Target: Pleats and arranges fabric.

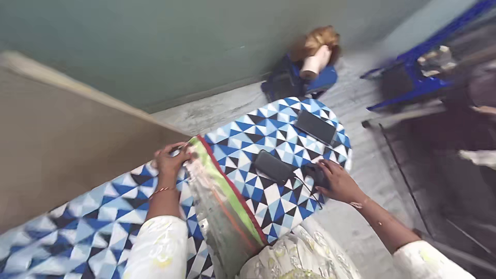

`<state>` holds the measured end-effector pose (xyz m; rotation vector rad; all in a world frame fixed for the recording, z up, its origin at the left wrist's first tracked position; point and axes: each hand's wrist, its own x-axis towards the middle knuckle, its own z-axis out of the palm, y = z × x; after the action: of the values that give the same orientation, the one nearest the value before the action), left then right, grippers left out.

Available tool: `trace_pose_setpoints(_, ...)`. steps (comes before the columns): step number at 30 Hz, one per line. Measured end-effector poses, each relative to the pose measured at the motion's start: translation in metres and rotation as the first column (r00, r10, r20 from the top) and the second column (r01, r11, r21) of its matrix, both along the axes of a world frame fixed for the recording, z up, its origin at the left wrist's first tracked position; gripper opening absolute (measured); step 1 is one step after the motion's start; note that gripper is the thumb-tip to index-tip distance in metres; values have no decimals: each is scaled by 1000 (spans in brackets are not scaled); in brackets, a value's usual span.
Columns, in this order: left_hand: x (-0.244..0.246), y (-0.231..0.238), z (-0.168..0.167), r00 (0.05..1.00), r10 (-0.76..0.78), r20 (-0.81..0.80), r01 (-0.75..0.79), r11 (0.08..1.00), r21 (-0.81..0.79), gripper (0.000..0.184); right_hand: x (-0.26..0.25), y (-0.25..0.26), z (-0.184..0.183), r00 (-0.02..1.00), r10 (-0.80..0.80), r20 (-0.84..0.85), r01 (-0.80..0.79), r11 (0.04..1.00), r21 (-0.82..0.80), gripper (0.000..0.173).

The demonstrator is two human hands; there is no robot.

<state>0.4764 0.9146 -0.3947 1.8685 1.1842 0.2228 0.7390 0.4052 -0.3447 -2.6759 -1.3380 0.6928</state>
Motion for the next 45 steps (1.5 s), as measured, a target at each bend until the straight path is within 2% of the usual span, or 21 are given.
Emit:
trace_pose_setpoints(3, 0, -1, 6, 995, 37, -90, -36, 999, 19, 42, 4, 7, -17, 988, 25, 154, -45, 990, 130, 61)
trace_pose_setpoints(6, 6, -3, 14, 987, 58, -147, -54, 998, 33, 34, 10, 22, -4, 981, -17, 194, -12, 989, 146, 64)
trace_pose_setpoints(8, 8, -5, 15, 989, 73, -130, -69, 997, 35, 32, 11, 46, 20, 980, -109, 167, 66, 967, 245, 69)
trace_pose_setpoints(10, 6, -7, 14, 993, 82, -87, -78, 996, 53, 29, 1, 85, 54, 983, -182, 4, 168, 913, 373, 70)
trace_pose_setpoints(11, 5, -8, 14, 994, 82, -77, -78, 995, 61, 28, -6, 109, 70, 979, -169, -116, 202, 886, 417, 67)
trace_pose_setpoints(13, 5, -8, 14, 995, 82, -64, -78, 995, 64, 27, -23, 162, 93, 932, -18, -363, 196, 865, 462, 63)
trace_pose_setpoints(15, 6, -8, 14, 993, 83, -87, -77, 995, 66, 28, -42, 218, 95, 855, 219, -470, 21, 891, 454, 61)
trace_pose_setpoints(17, 8, -7, 19, 986, 80, -150, -76, 997, 31, 30, -67, 272, 84, 805, 440, -398, -269, 869, 417, 58)
trace_pose_setpoints(20, 10, -5, 26, 978, 65, -200, -69, 998, -11, 29, -103, 331, 43, 701, 706, -98, -640, 684, 351, 47)
trace_pose_setpoints(22, 9, -6, 26, 981, 66, -182, -68, 998, -4, 28, -111, 353, 10, 633, 773, -50, -724, 613, 316, 45)
trace_pose_setpoints(25, 8, -7, 20, 986, 73, -151, -69, 997, 32, 25, -103, 360, -24, 614, 775, -149, -685, 617, 387, 55)
trace_pose_setpoints(29, 7, -5, 15, 988, 71, -134, -68, 997, 33, 24, -79, 351, -33, 657, 720, -224, -596, 677, 431, 86)
trace_pose_setpoints(31, 8, -5, 13, 990, 71, -123, -67, 997, 40, 24, -70, 352, -32, 659, 711, -245, -601, 694, 397, 93)
trace_pose_setpoints(34, 7, -6, 14, 992, 72, -108, -67, 996, 53, 23, -65, 362, -27, 618, 741, -262, -656, 670, 348, 94)
trace_pose_setpoints(37, 7, -7, 14, 991, 73, -113, -66, 996, 60, 22, -61, 370, -23, 557, 802, -214, -743, 597, 303, 97)
trace_pose_setpoints(39, 8, -5, 14, 990, 65, -126, -59, 997, 57, 23, -63, 375, -16, 526, 833, -171, -807, 552, 207, 98)
trace_pose_setpoints(43, 7, -5, 13, 991, 59, -116, -55, 998, 38, 26, -67, 382, -1, 473, 873, -115, -867, 485, 112, 88)
trace_pose_setpoints(45, 8, -4, 12, 993, 65, -103, -62, 998, 30, 26, -68, 387, 14, 484, 856, -183, -862, 502, 67, 83)
